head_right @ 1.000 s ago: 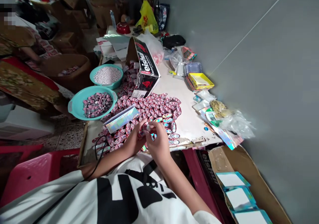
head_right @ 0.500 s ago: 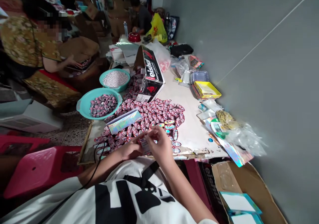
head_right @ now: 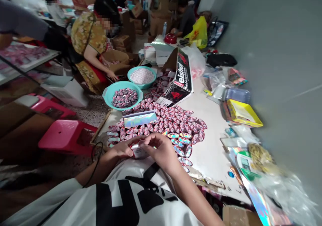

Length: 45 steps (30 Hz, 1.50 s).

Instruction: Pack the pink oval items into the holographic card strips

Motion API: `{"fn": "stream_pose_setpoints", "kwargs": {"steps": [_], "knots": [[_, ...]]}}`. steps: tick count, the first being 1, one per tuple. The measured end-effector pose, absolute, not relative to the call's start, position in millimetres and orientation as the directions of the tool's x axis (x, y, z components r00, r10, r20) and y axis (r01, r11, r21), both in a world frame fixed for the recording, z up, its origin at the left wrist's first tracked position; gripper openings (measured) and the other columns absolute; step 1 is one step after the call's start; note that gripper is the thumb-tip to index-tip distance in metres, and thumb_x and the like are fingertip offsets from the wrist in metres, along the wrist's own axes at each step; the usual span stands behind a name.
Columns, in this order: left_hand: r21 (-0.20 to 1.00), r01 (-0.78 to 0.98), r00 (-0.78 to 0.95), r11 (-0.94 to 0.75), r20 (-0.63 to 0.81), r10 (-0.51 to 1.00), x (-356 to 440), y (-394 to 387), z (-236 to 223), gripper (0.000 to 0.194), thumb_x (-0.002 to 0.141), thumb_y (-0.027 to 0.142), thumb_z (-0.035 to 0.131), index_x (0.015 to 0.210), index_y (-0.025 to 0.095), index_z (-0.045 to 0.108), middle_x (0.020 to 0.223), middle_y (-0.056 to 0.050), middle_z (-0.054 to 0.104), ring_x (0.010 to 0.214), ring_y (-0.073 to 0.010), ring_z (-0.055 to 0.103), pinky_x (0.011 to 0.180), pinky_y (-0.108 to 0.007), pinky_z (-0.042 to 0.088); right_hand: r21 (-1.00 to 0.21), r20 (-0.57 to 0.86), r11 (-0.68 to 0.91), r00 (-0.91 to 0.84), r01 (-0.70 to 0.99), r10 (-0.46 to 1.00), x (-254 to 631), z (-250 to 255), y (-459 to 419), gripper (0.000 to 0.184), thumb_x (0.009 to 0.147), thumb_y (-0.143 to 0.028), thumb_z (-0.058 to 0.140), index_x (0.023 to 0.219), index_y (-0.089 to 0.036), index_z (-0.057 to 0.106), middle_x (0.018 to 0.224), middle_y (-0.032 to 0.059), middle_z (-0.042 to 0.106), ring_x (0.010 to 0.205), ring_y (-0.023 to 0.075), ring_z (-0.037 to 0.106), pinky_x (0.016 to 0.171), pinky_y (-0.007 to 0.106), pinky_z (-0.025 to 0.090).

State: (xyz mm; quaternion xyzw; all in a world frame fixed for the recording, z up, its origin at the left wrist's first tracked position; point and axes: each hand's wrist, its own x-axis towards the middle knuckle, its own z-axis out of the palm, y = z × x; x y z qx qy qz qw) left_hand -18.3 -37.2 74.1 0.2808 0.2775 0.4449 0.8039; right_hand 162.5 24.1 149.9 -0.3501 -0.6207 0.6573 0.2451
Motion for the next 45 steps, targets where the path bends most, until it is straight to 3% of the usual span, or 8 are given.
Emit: {"fn": "stream_pose_setpoints", "kwargs": {"steps": [5,9,15,21,24,27,35,45], "knots": [[0.876,-0.333,0.433,0.350,-0.187,0.882,-30,-44,78,0.099,0.044,0.027,0.087,0.135,0.020,0.050,0.125,-0.007,0.062,0.111,-0.0305,0.059,0.098,-0.040,0.043,-0.989,-0.145,-0.073,-0.750,0.129,0.645,154,156,27,0.018,0.077,-0.031,0.075,0.081,-0.020,0.061,0.084,0.0033,0.071,0.077,0.0158,0.068,0.071,0.028,0.053],[0.967,-0.104,0.451,0.232,-0.162,0.878,-25,-52,88,0.106,0.045,0.031,0.088,0.141,0.021,0.043,0.135,-0.006,0.054,0.128,-0.0312,0.046,0.108,-0.038,0.036,-0.988,-0.146,-0.043,-0.793,0.149,0.591,155,156,28,0.018,0.076,-0.031,0.075,0.080,-0.020,0.061,0.079,0.0014,0.067,0.069,0.0136,0.064,0.065,0.026,0.052],[0.888,-0.344,0.399,0.304,-0.155,0.904,-9,-81,82,0.102,0.049,0.040,0.089,0.138,0.020,0.045,0.119,-0.010,0.063,0.107,-0.0291,0.061,0.095,-0.043,0.047,-0.988,-0.142,-0.020,-0.836,0.156,0.530,152,151,23,0.020,0.075,-0.034,0.075,0.079,-0.020,0.061,0.076,0.0011,0.066,0.068,0.0140,0.063,0.061,0.025,0.051],[0.986,-0.073,-0.138,0.152,-0.161,0.977,11,-95,80,0.116,0.048,0.031,0.090,0.148,0.026,0.030,0.143,-0.010,0.045,0.134,-0.0303,0.041,0.114,-0.042,0.031,-0.970,-0.033,0.180,-0.827,0.161,0.561,148,141,24,0.005,0.080,-0.025,0.067,0.079,-0.021,0.063,0.080,0.0025,0.069,0.071,0.0161,0.065,0.069,0.029,0.053],[0.983,0.169,-0.414,0.077,0.000,0.910,20,-85,76,0.115,0.048,0.031,0.087,0.147,0.023,0.030,0.143,-0.013,0.041,0.133,-0.0331,0.039,0.113,-0.041,0.032,-0.918,0.080,0.358,-0.802,0.173,0.592,144,141,25,0.008,0.078,-0.015,0.061,0.080,-0.022,0.064,0.081,0.0022,0.070,0.073,0.0169,0.066,0.070,0.029,0.052],[0.903,0.424,-0.519,0.066,0.183,0.835,21,-71,72,0.107,0.045,0.035,0.085,0.140,0.017,0.039,0.131,-0.016,0.047,0.124,-0.0369,0.045,0.109,-0.050,0.033,-0.819,0.233,0.557,-0.808,0.136,0.541,140,146,24,0.019,0.077,-0.007,0.055,0.081,-0.023,0.066,0.083,0.0025,0.071,0.077,0.0180,0.066,0.073,0.029,0.052],[0.796,0.599,-0.485,0.086,0.275,0.831,6,-56,90,0.102,0.052,0.036,0.082,0.140,0.019,0.033,0.123,-0.014,0.047,0.116,-0.0319,0.046,0.101,-0.048,0.037,-0.658,0.386,0.742,-0.789,0.128,0.479,138,159,21,0.025,0.080,-0.002,0.050,0.079,-0.022,0.064,0.079,0.0028,0.069,0.078,0.0175,0.064,0.073,0.030,0.050],[0.827,0.562,-0.403,0.009,0.263,0.877,5,-42,97,0.104,0.051,0.037,0.082,0.142,0.019,0.034,0.123,-0.014,0.048,0.120,-0.0347,0.044,0.103,-0.049,0.037,-0.654,0.425,0.723,-0.682,0.224,0.596,145,163,9,0.026,0.084,-0.006,0.048,0.078,-0.024,0.065,0.078,0.0034,0.069,0.077,0.0178,0.064,0.076,0.034,0.053]]}}
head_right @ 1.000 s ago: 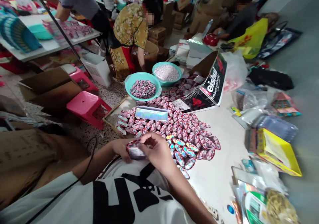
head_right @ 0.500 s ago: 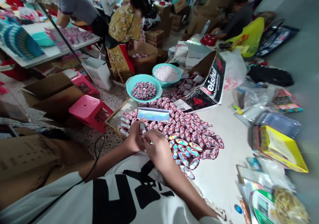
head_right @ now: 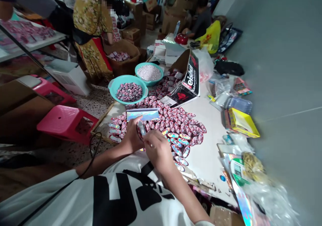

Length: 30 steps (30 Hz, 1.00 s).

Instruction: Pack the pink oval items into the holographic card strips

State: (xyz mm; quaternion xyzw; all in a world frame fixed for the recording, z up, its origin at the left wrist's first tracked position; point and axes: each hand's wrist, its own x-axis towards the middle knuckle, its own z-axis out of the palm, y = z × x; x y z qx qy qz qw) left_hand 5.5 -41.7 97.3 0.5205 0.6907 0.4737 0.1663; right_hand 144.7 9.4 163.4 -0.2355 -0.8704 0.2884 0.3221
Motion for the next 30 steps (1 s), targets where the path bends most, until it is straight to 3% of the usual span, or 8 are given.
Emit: {"fn": "stream_pose_setpoints", "kwargs": {"steps": [8,22,30], "knots": [[0.891,0.454,-0.299,-0.024,0.177,0.938,3,-42,113,0.096,0.053,0.032,0.080,0.139,0.017,0.040,0.125,-0.013,0.052,0.121,-0.0335,0.046,0.105,-0.046,0.038,-0.633,0.431,0.728,-0.660,0.265,0.615,148,166,0,0.024,0.086,-0.007,0.049,0.080,-0.024,0.065,0.078,0.0033,0.070,0.075,0.0174,0.064,0.070,0.033,0.052],[0.911,0.409,-0.285,-0.049,0.178,0.942,14,-42,108,0.101,0.057,0.030,0.082,0.144,0.022,0.033,0.137,-0.013,0.046,0.129,-0.0326,0.042,0.111,-0.047,0.033,-0.638,0.421,0.692,-0.600,0.336,0.680,155,166,-6,0.027,0.081,-0.003,0.049,0.073,-0.024,0.066,0.076,0.0026,0.070,0.074,0.0173,0.064,0.069,0.031,0.051],[0.870,0.492,-0.268,-0.039,0.194,0.944,12,-48,113,0.103,0.053,0.032,0.083,0.144,0.022,0.036,0.126,-0.012,0.050,0.122,-0.0310,0.046,0.107,-0.045,0.037,-0.651,0.144,0.585,-0.677,0.485,0.722,156,183,-3,0.025,0.070,0.000,0.053,0.069,-0.022,0.064,0.072,0.0005,0.068,0.068,0.0161,0.062,0.065,0.026,0.046]]}}
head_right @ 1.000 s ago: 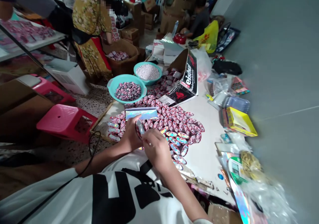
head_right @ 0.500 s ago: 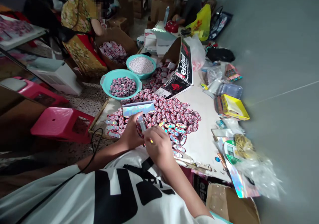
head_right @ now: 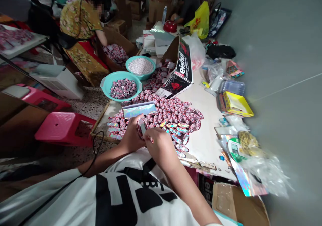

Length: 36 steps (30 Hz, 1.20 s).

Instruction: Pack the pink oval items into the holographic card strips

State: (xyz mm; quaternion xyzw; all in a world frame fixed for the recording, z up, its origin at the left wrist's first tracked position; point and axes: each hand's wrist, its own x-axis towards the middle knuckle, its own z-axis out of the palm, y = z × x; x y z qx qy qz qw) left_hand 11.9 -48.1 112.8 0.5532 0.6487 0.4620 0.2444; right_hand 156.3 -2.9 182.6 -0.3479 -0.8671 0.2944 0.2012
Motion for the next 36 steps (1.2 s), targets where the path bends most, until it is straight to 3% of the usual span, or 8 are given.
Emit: {"fn": "stream_pose_setpoints", "kwargs": {"steps": [3,8,12,16,19,24,29,36], "knots": [[0.856,0.515,-0.260,-0.035,0.195,0.946,13,-48,120,0.100,0.051,0.029,0.083,0.141,0.021,0.040,0.126,-0.012,0.048,0.121,-0.0309,0.046,0.106,-0.044,0.039,-0.611,0.084,0.597,-0.707,0.520,0.702,160,190,-3,0.025,0.073,-0.001,0.053,0.072,-0.022,0.066,0.073,0.0013,0.069,0.067,0.0167,0.062,0.064,0.026,0.046],[0.833,0.538,-0.200,-0.129,0.275,0.941,12,-49,124,0.076,0.056,0.031,0.082,0.126,0.019,0.053,0.120,-0.012,0.053,0.118,-0.0301,0.048,0.104,-0.043,0.040,-0.546,0.110,0.688,-0.773,0.478,0.625,176,203,-13,0.028,0.079,-0.004,0.054,0.085,-0.024,0.072,0.083,0.0054,0.074,0.077,0.0207,0.066,0.071,0.031,0.050],[0.860,0.477,-0.133,-0.182,0.276,0.952,8,-50,121,0.087,0.057,0.032,0.084,0.134,0.021,0.045,0.125,-0.013,0.052,0.119,-0.0299,0.050,0.104,-0.044,0.042,-0.605,0.077,0.658,-0.789,0.448,0.609,185,214,-13,0.030,0.090,-0.015,0.052,0.111,-0.028,0.068,0.100,0.0042,0.074,0.087,0.0195,0.068,0.079,0.033,0.055],[0.871,0.429,-0.118,-0.239,0.316,0.941,4,-50,123,0.089,0.061,0.030,0.084,0.138,0.024,0.041,0.132,-0.012,0.051,0.124,-0.0304,0.049,0.107,-0.046,0.041,-0.567,0.181,0.688,-0.747,0.453,0.640,178,208,-6,0.049,0.090,-0.030,0.059,0.138,-0.027,0.051,0.136,0.0105,0.057,0.124,0.0279,0.055,0.100,0.048,0.049],[0.861,0.426,-0.078,-0.278,0.341,0.937,-1,-47,127,0.087,0.065,0.025,0.080,0.141,0.025,0.038,0.138,-0.012,0.049,0.128,-0.0296,0.047,0.109,-0.046,0.041,-0.518,0.138,0.699,-0.757,0.494,0.638,169,193,-6,0.067,0.086,-0.039,0.064,0.148,-0.031,0.038,0.152,0.0108,0.040,0.134,0.0327,0.045,0.104,0.055,0.046],[0.829,0.502,-0.135,-0.248,0.358,0.924,-19,-39,138,0.081,0.062,0.020,0.079,0.134,0.023,0.044,0.130,-0.011,0.053,0.122,-0.0288,0.052,0.104,-0.043,0.044,-0.528,0.181,0.718,-0.766,0.453,0.616,170,179,-18,0.054,0.092,-0.025,0.055,0.144,-0.033,0.044,0.152,0.0088,0.040,0.135,0.0287,0.043,0.106,0.053,0.044],[0.806,0.509,0.005,-0.303,0.349,0.937,-21,-32,137,0.065,0.060,0.020,0.077,0.120,0.022,0.051,0.120,-0.010,0.058,0.112,-0.0266,0.057,0.097,-0.040,0.048,-0.596,0.295,0.691,-0.690,0.409,0.662,168,178,-19,0.042,0.090,-0.024,0.059,0.132,-0.027,0.057,0.150,0.0123,0.042,0.135,0.0282,0.044,0.105,0.049,0.046],[0.768,0.538,0.083,-0.347,0.361,0.929,-16,-25,130,0.057,0.062,0.023,0.076,0.113,0.022,0.049,0.112,-0.007,0.059,0.104,-0.0238,0.060,0.090,-0.037,0.050,-0.693,0.358,0.607,-0.545,0.390,0.758,166,162,-24,0.013,0.088,-0.022,0.062,0.099,-0.024,0.069,0.140,0.0105,0.052,0.128,0.0261,0.051,0.103,0.046,0.047]]}}
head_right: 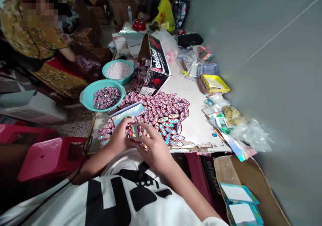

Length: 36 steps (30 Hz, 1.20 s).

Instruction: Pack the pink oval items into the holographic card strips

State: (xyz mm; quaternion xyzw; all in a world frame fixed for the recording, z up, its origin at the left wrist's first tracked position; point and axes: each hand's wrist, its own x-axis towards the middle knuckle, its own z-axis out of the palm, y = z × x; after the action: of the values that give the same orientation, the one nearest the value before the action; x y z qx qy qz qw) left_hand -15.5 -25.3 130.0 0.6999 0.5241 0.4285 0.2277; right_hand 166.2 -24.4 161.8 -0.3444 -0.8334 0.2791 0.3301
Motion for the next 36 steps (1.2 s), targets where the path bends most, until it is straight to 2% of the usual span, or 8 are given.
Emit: {"fn": "stream_pose_setpoints", "kwargs": {"steps": [7,14,18,21,26,30,32,36], "knots": [[0.642,0.626,0.129,-0.443,0.475,0.870,3,-15,123,0.054,0.067,0.024,0.072,0.109,0.021,0.039,0.110,-0.010,0.056,0.103,-0.0241,0.060,0.083,-0.035,0.052,-0.946,0.099,0.165,-0.237,0.279,0.966,170,153,-37,0.058,0.079,-0.037,0.074,0.130,-0.024,0.051,0.122,0.0113,0.064,0.095,0.0208,0.069,0.084,0.036,0.058],[0.502,0.735,0.214,-0.455,0.465,0.859,32,-4,114,0.076,0.070,0.023,0.072,0.134,0.019,0.032,0.123,-0.017,0.056,0.116,-0.0297,0.057,0.095,-0.044,0.050,-0.900,0.059,0.093,-0.094,0.426,0.994,183,137,-27,0.051,0.081,-0.037,0.067,0.128,-0.019,0.057,0.115,0.0131,0.069,0.088,0.0226,0.069,0.079,0.036,0.058],[0.628,0.701,0.210,-0.337,0.271,0.940,45,7,97,0.098,0.069,0.037,0.077,0.146,0.020,0.020,0.122,-0.015,0.059,0.106,-0.0276,0.061,0.089,-0.042,0.053,-0.877,-0.004,-0.017,0.027,0.480,1.000,226,106,-8,0.040,0.085,-0.032,0.057,0.123,-0.018,0.061,0.109,0.0126,0.072,0.092,0.0234,0.069,0.083,0.037,0.056],[0.729,0.669,0.076,-0.146,0.128,0.989,46,12,78,0.091,0.078,0.043,0.069,0.149,0.022,0.016,0.114,-0.011,0.061,0.093,-0.0218,0.064,0.081,-0.037,0.054,-0.827,-0.036,-0.135,0.189,0.545,0.981,285,69,9,0.037,0.086,-0.034,0.053,0.118,-0.017,0.064,0.104,0.0128,0.072,0.089,0.0240,0.068,0.080,0.038,0.055],[0.544,0.829,-0.160,0.134,0.002,0.987,18,17,61,0.069,0.086,0.039,0.057,0.146,0.020,0.029,0.116,-0.013,0.062,0.098,-0.0267,0.063,0.084,-0.040,0.051,-0.692,0.010,-0.276,0.391,0.667,0.920,383,-12,24,0.047,0.081,-0.026,0.048,0.123,-0.008,0.060,0.114,0.0198,0.068,0.098,0.0297,0.065,0.088,0.046,0.050],[0.282,0.924,-0.312,0.256,0.175,0.934,-23,30,58,0.055,0.083,0.039,0.058,0.133,0.017,0.050,0.133,-0.017,0.053,0.125,-0.0346,0.047,0.106,-0.047,0.037,-0.640,-0.046,-0.288,0.339,0.712,0.940,420,-61,29,0.046,0.079,-0.024,0.047,0.121,-0.010,0.062,0.114,0.0189,0.068,0.102,0.0308,0.064,0.090,0.044,0.048],[0.272,0.906,-0.380,0.323,0.190,0.905,-46,44,56,0.041,0.085,0.043,0.055,0.115,0.016,0.063,0.133,-0.016,0.054,0.127,-0.0334,0.046,0.110,-0.044,0.033,-0.649,-0.055,-0.263,0.301,0.714,0.952,424,-72,32,0.045,0.080,-0.025,0.046,0.121,-0.011,0.061,0.113,0.0179,0.068,0.101,0.0299,0.064,0.088,0.042,0.049],[0.357,0.791,-0.482,0.497,-0.136,0.866,-84,86,45,0.039,0.091,0.039,0.039,0.100,0.013,0.066,0.101,-0.013,0.070,0.101,-0.0270,0.063,0.091,-0.035,0.047,-0.567,0.038,-0.189,0.254,0.802,0.966,419,-62,36,0.043,0.082,-0.028,0.048,0.118,-0.009,0.062,0.137,0.0241,0.052,0.123,0.0338,0.053,0.100,0.045,0.043]]}}
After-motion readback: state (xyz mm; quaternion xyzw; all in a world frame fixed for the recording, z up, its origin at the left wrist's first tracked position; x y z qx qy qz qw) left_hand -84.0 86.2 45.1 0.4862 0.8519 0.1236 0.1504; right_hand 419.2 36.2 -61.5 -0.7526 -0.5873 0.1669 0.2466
